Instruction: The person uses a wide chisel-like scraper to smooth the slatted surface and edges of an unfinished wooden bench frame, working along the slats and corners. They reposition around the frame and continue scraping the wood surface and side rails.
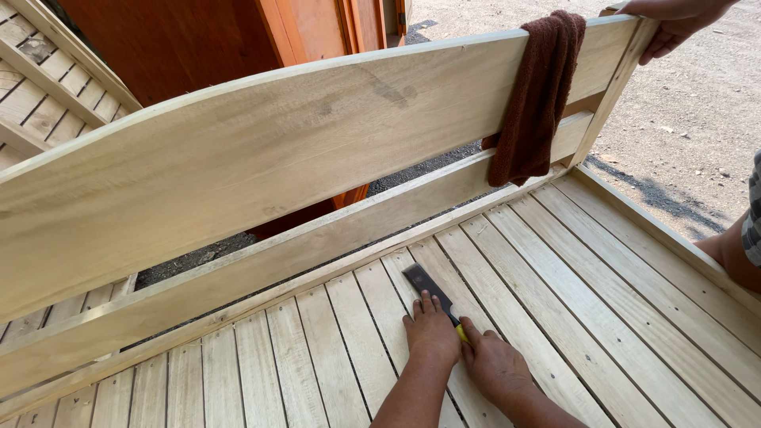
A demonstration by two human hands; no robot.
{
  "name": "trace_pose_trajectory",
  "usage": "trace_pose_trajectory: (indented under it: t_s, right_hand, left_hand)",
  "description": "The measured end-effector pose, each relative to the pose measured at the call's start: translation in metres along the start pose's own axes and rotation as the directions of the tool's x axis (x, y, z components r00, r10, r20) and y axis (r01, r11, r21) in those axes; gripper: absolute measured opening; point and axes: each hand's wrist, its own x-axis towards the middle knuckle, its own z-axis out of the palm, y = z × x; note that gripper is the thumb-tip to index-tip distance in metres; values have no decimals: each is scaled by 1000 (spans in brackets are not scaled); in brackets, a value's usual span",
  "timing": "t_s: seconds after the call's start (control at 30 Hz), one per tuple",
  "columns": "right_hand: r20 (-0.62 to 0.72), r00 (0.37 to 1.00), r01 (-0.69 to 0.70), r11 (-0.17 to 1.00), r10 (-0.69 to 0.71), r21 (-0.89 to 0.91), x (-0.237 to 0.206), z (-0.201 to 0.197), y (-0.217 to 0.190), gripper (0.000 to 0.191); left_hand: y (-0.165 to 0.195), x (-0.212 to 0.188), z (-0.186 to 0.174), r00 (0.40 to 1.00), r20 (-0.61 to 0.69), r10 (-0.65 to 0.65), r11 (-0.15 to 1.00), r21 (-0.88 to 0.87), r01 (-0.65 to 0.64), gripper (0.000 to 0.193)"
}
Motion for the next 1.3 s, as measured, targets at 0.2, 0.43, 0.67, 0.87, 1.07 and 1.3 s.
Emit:
trace_pose_trajectory:
  t_s: [0.2,0.43,0.67,0.87,1.07,1.3]
  right_hand:
    - [21,998,52,998,-52,-21,-27,9,-4,69]
    - [113,994,-8,1000,11,-27,-33,12,-12,66]
    - [96,993,67,997,-62,-47,-12,-2,-21,80]
    - [158,987,30,997,-20,-65,-27,-1,-17,76]
    - [145,988,57,998,-56,-3,-9,-7,-23,81]
    - [133,989,72,997,-67,-36,-8,17,-7,61]
  left_hand:
    - [-3,-23,-2,1000,25,-16,999,-39,17,102]
    - [-3,-36,-4,995,97,-29,982,-185,47,93]
    - [-9,-38,12,1000,-20,-20,882,-471,8,64]
    - [-5,-66,-5,994,102,-26,884,-462,71,60]
    - [-4,-61,-3,988,-151,-10,892,-447,-59,61]
    - [-2,-33,10,990,0,142,971,-193,-139,62]
